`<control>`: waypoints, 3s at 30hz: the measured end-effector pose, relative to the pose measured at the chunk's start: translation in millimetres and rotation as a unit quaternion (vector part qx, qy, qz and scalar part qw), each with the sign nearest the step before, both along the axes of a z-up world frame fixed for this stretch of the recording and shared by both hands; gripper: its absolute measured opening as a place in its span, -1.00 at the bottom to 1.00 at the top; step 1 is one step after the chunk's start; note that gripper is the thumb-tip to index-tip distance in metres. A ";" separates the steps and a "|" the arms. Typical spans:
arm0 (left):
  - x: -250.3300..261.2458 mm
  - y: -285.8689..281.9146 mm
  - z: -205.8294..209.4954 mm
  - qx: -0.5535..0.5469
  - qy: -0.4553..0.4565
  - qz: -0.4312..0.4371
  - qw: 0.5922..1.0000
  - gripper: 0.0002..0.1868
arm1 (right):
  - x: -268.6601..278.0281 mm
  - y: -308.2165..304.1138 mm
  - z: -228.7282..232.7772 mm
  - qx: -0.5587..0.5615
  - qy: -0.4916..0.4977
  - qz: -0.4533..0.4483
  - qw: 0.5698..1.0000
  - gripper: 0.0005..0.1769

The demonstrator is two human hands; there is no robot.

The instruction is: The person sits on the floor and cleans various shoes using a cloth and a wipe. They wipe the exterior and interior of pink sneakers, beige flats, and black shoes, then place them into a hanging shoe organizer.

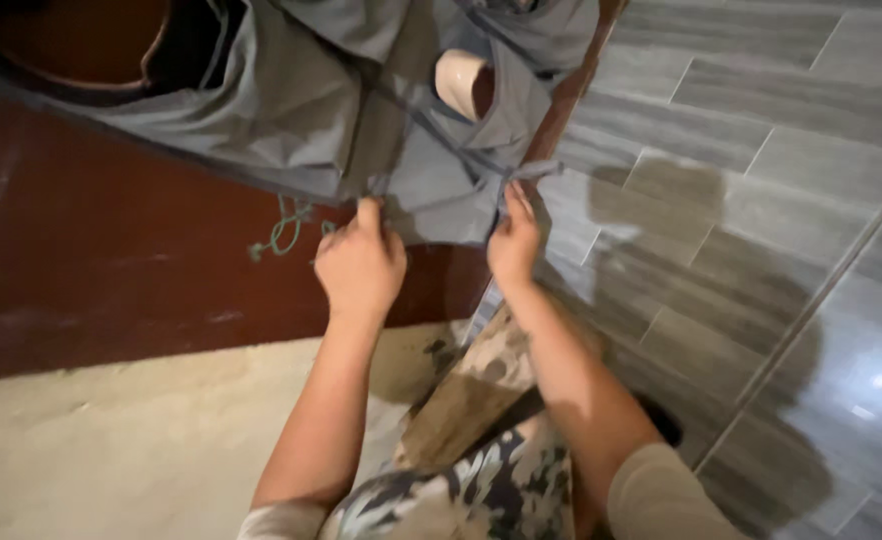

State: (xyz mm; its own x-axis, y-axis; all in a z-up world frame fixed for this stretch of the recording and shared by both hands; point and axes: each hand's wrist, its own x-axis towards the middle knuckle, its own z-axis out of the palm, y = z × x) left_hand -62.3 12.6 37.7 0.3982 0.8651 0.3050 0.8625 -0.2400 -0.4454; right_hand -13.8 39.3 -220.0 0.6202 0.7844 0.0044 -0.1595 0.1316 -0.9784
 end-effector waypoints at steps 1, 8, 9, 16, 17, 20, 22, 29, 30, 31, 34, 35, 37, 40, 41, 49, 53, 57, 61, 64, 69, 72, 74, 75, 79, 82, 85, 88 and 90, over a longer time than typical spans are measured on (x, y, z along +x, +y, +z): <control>0.3 3.9 2.3 -0.006 -0.008 0.000 1.000 -0.66 | 0.3 2.3 11.3 0.031 0.019 -0.053 0.998 -0.29; -6.0 -7.1 29.8 -0.029 -0.054 -0.017 0.998 -0.56 | 27.4 -17.7 113.5 0.101 0.014 -0.203 0.974 -0.34; -5.9 -8.8 32.0 -0.037 -0.057 -0.025 0.997 -0.55 | 22.7 -16.0 120.7 0.203 0.030 -0.143 0.968 -0.35; -6.1 -19.4 29.5 -0.070 -0.036 -0.016 0.997 -0.64 | -11.6 -19.5 45.8 0.106 -0.086 0.131 0.982 -0.24; -6.9 -20.4 30.4 -0.067 -0.043 -0.037 0.996 -0.63 | -7.1 -16.2 27.3 0.082 -0.099 0.124 0.984 -0.26; -9.1 -29.6 30.0 -0.080 -0.051 -0.044 0.995 -0.62 | 27.0 -9.2 8.4 0.013 0.107 0.039 0.993 -0.41; -6.9 -30.7 41.7 -0.088 -0.059 -0.048 0.993 -0.62 | 67.6 -14.0 54.5 0.029 0.033 -0.070 0.997 -0.50; 20.8 -51.2 114.8 0.004 -0.086 -0.146 0.986 -0.48 | 140.8 -7.8 311.6 0.339 0.015 -0.106 0.935 -0.36; 24.6 -52.2 126.0 0.053 -0.096 -0.185 0.977 -0.45 | 131.4 1.4 330.1 0.356 0.020 -0.104 0.928 -0.33; 27.6 -50.6 136.2 0.056 -0.108 -0.184 0.975 -0.42 | 118.6 15.8 342.8 0.373 0.025 -0.103 0.922 -0.30; 29.5 -53.1 159.6 0.055 -0.154 -0.181 0.970 -0.37 | 61.3 44.1 340.4 0.229 -0.097 -0.086 0.965 -0.37; 29.5 -55.5 165.0 0.048 -0.177 -0.187 0.965 -0.38 | 43.5 37.7 323.6 0.202 -0.090 -0.057 0.973 -0.39; 24.7 -52.4 174.4 0.036 -0.225 -0.214 0.950 -0.41 | 23.2 13.2 277.8 0.197 -0.100 -0.027 0.975 -0.27; 6.6 -56.2 159.8 0.014 -0.293 -0.241 0.925 -0.48 | 21.2 -13.5 218.4 0.109 -0.054 0.126 0.985 -0.41; 3.2 -57.5 150.7 0.022 -0.309 -0.234 0.922 -0.52 | 27.8 -18.8 215.2 0.149 -0.001 0.085 0.985 -0.41; -37.3 -93.1 81.5 -0.068 -0.371 -0.106 0.920 -0.59 | 16.4 -44.8 356.3 0.065 0.064 0.081 0.993 -0.49; -30.8 -104.1 48.2 -0.197 -0.404 -0.020 0.893 -0.32 | -24.5 -66.6 312.6 0.305 0.129 0.151 0.931 -0.41; -27.3 -108.2 -2.7 -0.149 -0.303 -0.122 0.933 -0.40 | -11.6 -110.0 233.0 0.093 0.141 0.311 0.935 -0.49; -15.4 -111.0 -15.7 -0.042 -0.221 -0.210 0.952 -0.51 | 43.6 -143.9 207.0 0.115 0.238 0.152 0.952 -0.53; -14.6 -115.7 6.3 -0.032 -0.230 -0.144 0.962 -0.55 | 93.6 -137.5 207.4 0.215 0.330 -0.024 0.919 -0.49; -35.1 -117.4 54.8 0.015 -0.254 -0.103 0.962 -0.73 | 102.8 -130.2 196.1 0.178 0.043 -0.157 0.970 -0.51; -32.9 -112.5 54.6 0.037 -0.242 -0.097 0.965 -0.76 | 40.6 -108.6 182.8 0.150 0.248 -0.059 0.955 -0.47; -34.8 -104.3 51.2 0.023 -0.233 -0.093 0.968 -0.77 | -8.8 -112.3 167.6 0.248 -0.083 -0.022 0.965 -0.44; -35.7 -98.7 49.0 0.017 -0.229 -0.091 0.969 -0.77 | -22.3 -115.0 153.8 0.216 -0.176 -0.005 0.960 -0.48; -38.3 -88.4 46.6 0.010 -0.212 -0.073 0.975 -0.72 | -11.1 -111.6 71.0 -0.019 0.010 0.078 0.997 -0.58; -30.0 -74.6 39.8 0.008 -0.190 -0.127 0.973 -0.58 | 45.4 -71.0 29.1 -0.141 0.362 -0.042 0.920 -0.59; -5.3 -46.9 22.8 -0.010 -0.149 -0.195 0.969 -0.52 | 84.3 -34.2 35.8 0.043 0.129 -0.139 0.981 -0.60; 19.9 -11.7 10.7 0.038 -0.099 -0.189 0.976 -0.47 | 98.0 9.3 70.7 0.120 0.072 -0.183 0.973 -0.52; 26.2 13.3 2.5 0.068 -0.087 -0.155 0.982 -0.41 | 78.0 33.2 88.2 0.153 -0.076 -0.200 0.965 -0.54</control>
State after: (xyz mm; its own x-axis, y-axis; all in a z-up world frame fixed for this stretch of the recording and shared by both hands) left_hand -36.1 25.9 40.2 0.5679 0.6565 0.4964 0.8231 -0.4514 -0.3447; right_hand 64.2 72.5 -131.8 0.8464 0.4305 0.3133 0.1067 0.4393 -0.8920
